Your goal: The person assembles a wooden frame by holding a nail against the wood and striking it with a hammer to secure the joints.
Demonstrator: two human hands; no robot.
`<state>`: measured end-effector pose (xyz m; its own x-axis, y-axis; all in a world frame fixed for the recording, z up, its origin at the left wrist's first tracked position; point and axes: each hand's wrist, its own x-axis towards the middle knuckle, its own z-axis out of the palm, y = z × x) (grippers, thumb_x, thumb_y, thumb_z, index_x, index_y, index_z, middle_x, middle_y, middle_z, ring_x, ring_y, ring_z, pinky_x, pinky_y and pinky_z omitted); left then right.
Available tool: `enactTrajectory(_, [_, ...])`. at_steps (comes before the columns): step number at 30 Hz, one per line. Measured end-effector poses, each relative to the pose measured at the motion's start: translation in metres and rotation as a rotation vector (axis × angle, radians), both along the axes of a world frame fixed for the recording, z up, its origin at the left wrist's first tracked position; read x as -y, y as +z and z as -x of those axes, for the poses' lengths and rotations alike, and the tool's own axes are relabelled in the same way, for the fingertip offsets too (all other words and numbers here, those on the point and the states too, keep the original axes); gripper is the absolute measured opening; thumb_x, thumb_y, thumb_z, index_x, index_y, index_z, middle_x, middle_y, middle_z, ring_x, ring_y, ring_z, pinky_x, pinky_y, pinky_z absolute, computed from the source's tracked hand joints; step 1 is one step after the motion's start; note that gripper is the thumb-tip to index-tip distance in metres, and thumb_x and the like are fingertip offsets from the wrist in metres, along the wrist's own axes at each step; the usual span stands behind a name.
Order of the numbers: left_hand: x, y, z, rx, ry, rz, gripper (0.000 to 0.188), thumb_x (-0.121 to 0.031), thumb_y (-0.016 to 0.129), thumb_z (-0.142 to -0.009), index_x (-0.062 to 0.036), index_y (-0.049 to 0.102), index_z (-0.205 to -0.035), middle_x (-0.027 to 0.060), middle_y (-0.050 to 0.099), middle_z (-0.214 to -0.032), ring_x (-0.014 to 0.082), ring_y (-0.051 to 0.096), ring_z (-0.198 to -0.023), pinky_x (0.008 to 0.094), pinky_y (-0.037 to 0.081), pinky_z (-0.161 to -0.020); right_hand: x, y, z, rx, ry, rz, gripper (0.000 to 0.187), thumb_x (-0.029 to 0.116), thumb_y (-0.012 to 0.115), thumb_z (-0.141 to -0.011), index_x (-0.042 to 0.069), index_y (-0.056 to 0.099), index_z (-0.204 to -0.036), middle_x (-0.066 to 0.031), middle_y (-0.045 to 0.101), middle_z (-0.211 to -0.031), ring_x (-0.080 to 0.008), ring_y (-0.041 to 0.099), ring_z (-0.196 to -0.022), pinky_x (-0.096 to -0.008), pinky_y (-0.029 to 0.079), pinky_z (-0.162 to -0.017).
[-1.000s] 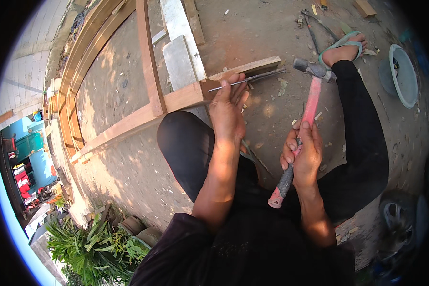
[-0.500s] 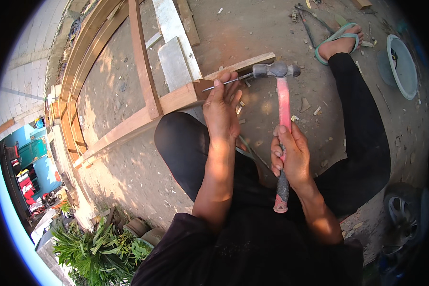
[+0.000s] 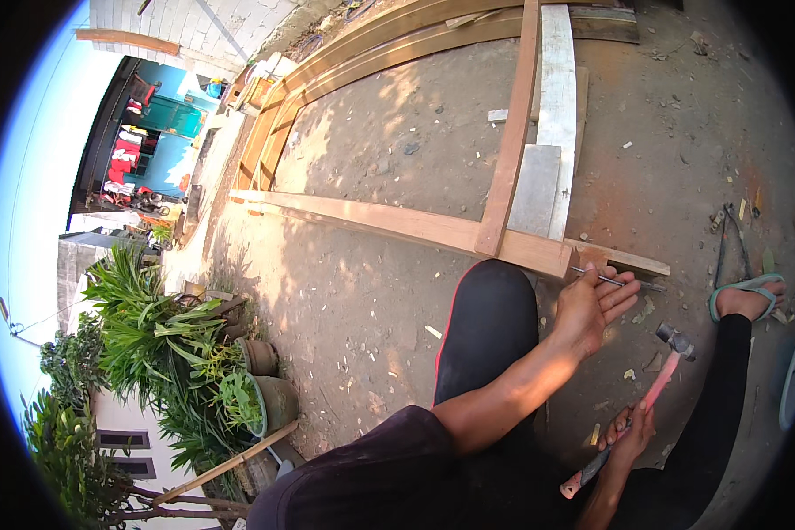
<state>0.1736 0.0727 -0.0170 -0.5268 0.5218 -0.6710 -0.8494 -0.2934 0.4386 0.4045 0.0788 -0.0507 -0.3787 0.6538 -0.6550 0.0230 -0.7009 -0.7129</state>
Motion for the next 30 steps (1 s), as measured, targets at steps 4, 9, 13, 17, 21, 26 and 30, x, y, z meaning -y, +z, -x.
enactTrajectory(4, [0.013, -0.027, -0.005, -0.266, -0.157, 0.175, 0.040, -0.033, 0.030, -0.110, -0.0019, 0.055, -0.111, 0.0165, 0.065, -0.116, 0.0294, 0.064, -0.114, 0.0445, 0.054, -0.096, 0.010, -0.021, 0.003, 0.083, 0.014, 0.045, 0.025, 0.033, 0.043, -0.106, 0.010, 0.046, -0.097, 0.0007, 0.038, -0.061, -0.0086, 0.036, -0.037, -0.0266, 0.034, -0.029])
enactTrajectory(9, [0.005, -0.026, -0.010, -0.408, -0.150, 0.203, 0.044, -0.037, 0.034, -0.109, 0.0012, 0.056, -0.109, 0.0187, 0.065, -0.115, 0.0300, 0.064, -0.112, 0.0435, 0.055, -0.095, 0.005, -0.030, 0.000, -0.041, 0.049, 0.015, 0.023, 0.031, 0.044, -0.106, 0.010, 0.045, -0.096, 0.0005, 0.039, -0.062, -0.0087, 0.038, -0.038, -0.0269, 0.036, -0.030])
enactTrajectory(13, [0.000, -0.011, -0.006, -0.109, -0.097, 0.086, 0.048, -0.037, 0.033, -0.109, 0.0053, 0.054, -0.108, 0.0246, 0.063, -0.113, 0.0333, 0.064, -0.113, 0.0447, 0.054, -0.097, 0.006, -0.013, -0.003, -0.018, 0.115, -0.009, 0.023, 0.030, 0.043, -0.106, 0.011, 0.042, -0.093, 0.0007, 0.039, -0.063, -0.0084, 0.039, -0.039, -0.0263, 0.036, -0.031])
enactTrajectory(17, [-0.005, -0.033, -0.017, -0.221, 0.072, 0.119, 0.044, -0.034, 0.032, -0.110, 0.0039, 0.055, -0.109, 0.0236, 0.065, -0.112, 0.0330, 0.065, -0.111, 0.0426, 0.056, -0.094, 0.006, -0.024, 0.000, -0.015, 0.077, -0.016, 0.023, 0.029, 0.042, -0.107, 0.011, 0.040, -0.092, 0.0006, 0.039, -0.062, -0.0084, 0.039, -0.039, -0.0266, 0.036, -0.031])
enactTrajectory(21, [-0.012, -0.051, -0.025, -0.654, 0.113, 0.285, 0.039, -0.035, 0.035, -0.109, -0.0020, 0.055, -0.102, 0.0195, 0.068, -0.106, 0.0307, 0.069, -0.102, 0.0416, 0.059, -0.088, 0.003, -0.028, 0.000, 0.014, 0.039, -0.014, 0.023, 0.029, 0.041, -0.107, 0.011, 0.041, -0.092, 0.0005, 0.039, -0.062, -0.0085, 0.040, -0.040, -0.0264, 0.037, -0.032])
enactTrajectory(26, [0.000, -0.015, -0.012, -0.064, 0.058, 0.044, 0.036, -0.033, 0.031, -0.110, -0.0035, 0.051, -0.103, 0.0202, 0.064, -0.109, 0.0288, 0.065, -0.101, 0.0468, 0.055, -0.096, 0.001, -0.014, 0.004, 0.042, 0.031, -0.021, 0.023, 0.029, 0.042, -0.106, 0.010, 0.042, -0.093, 0.0004, 0.040, -0.062, -0.0086, 0.040, -0.040, -0.0264, 0.037, -0.032])
enactTrajectory(30, [-0.008, -0.051, -0.024, -0.357, 0.182, 0.162, 0.039, -0.036, 0.034, -0.109, -0.0023, 0.052, -0.101, 0.0190, 0.067, -0.103, 0.0277, 0.068, -0.092, 0.0424, 0.059, -0.087, 0.018, -0.025, 0.001, 0.028, 0.065, -0.029, 0.022, 0.028, 0.043, -0.106, 0.010, 0.042, -0.094, 0.0007, 0.040, -0.063, -0.0086, 0.040, -0.039, -0.0264, 0.037, -0.032])
